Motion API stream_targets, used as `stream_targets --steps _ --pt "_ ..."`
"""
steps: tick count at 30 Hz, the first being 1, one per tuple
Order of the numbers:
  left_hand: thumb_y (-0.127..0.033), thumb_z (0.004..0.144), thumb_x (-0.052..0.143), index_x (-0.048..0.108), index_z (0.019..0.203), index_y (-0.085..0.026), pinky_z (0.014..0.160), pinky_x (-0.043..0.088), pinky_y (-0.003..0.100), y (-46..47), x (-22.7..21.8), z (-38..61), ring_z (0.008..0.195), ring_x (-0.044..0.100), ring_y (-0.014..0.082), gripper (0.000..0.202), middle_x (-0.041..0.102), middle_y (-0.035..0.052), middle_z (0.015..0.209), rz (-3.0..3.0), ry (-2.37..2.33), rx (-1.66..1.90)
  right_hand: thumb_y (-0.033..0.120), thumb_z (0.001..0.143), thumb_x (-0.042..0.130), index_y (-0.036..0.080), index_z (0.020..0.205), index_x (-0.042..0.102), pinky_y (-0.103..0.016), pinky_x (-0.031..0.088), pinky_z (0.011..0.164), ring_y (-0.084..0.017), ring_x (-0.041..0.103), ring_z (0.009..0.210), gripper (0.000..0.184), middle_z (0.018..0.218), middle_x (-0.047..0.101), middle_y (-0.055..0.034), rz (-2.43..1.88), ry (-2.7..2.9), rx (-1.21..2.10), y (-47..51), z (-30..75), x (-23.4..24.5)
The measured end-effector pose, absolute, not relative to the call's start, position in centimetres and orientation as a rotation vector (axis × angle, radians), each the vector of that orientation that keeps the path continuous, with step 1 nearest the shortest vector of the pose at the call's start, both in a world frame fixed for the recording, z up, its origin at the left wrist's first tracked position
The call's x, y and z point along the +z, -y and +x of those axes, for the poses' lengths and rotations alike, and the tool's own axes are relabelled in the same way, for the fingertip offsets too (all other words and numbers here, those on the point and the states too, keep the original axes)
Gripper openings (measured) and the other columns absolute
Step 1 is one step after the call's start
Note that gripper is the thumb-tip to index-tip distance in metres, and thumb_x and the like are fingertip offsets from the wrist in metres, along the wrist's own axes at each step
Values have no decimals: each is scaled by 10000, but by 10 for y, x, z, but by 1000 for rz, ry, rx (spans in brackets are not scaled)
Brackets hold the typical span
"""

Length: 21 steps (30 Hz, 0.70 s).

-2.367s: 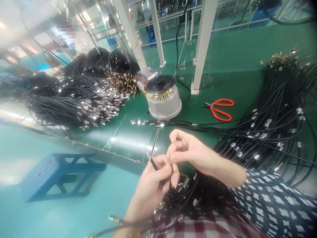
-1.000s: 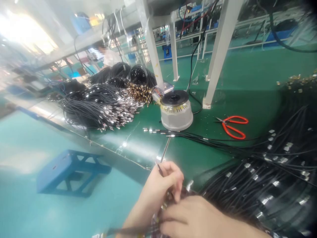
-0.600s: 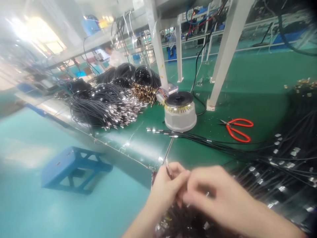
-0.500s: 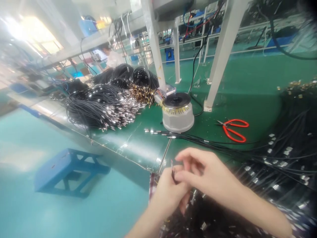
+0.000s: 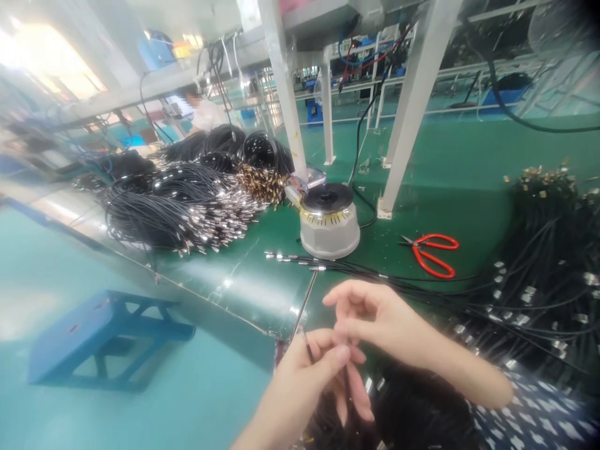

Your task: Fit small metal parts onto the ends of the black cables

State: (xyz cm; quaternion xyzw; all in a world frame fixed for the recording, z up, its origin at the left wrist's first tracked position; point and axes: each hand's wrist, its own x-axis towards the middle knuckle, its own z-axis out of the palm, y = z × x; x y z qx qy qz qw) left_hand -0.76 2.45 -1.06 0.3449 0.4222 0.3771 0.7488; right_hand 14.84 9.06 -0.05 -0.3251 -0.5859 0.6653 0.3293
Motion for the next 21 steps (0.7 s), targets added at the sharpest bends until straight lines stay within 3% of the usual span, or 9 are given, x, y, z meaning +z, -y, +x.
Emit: stream_targets --steps 5,14,21 --pt "-298 849 642 592 859 -125 374 416 160 -28 -19 -9 452 652 150 180 728 110 587 723 -921 874 226 765 706 173 859 673 -227 480 566 -109 589 567 112 681 626 22 -929 1490 1550 -98 145 3" --pt "-396 719 786 609 762 -130 351 398 147 -32 -29 -7 463 684 173 323 730 103 552 606 -904 913 602 735 654 130 782 691 -283 462 542 -124 546 496 475 736 689 -82 -1190 1217 1054 -204 159 -1" --pt "-418 649 837 618 751 -127 360 363 143 -34 -32 -9 425 652 143 379 738 134 570 547 -950 909 454 765 673 162 670 686 -293 437 571 -159 556 541 307 647 664 -42 -1278 1346 824 -212 141 7"
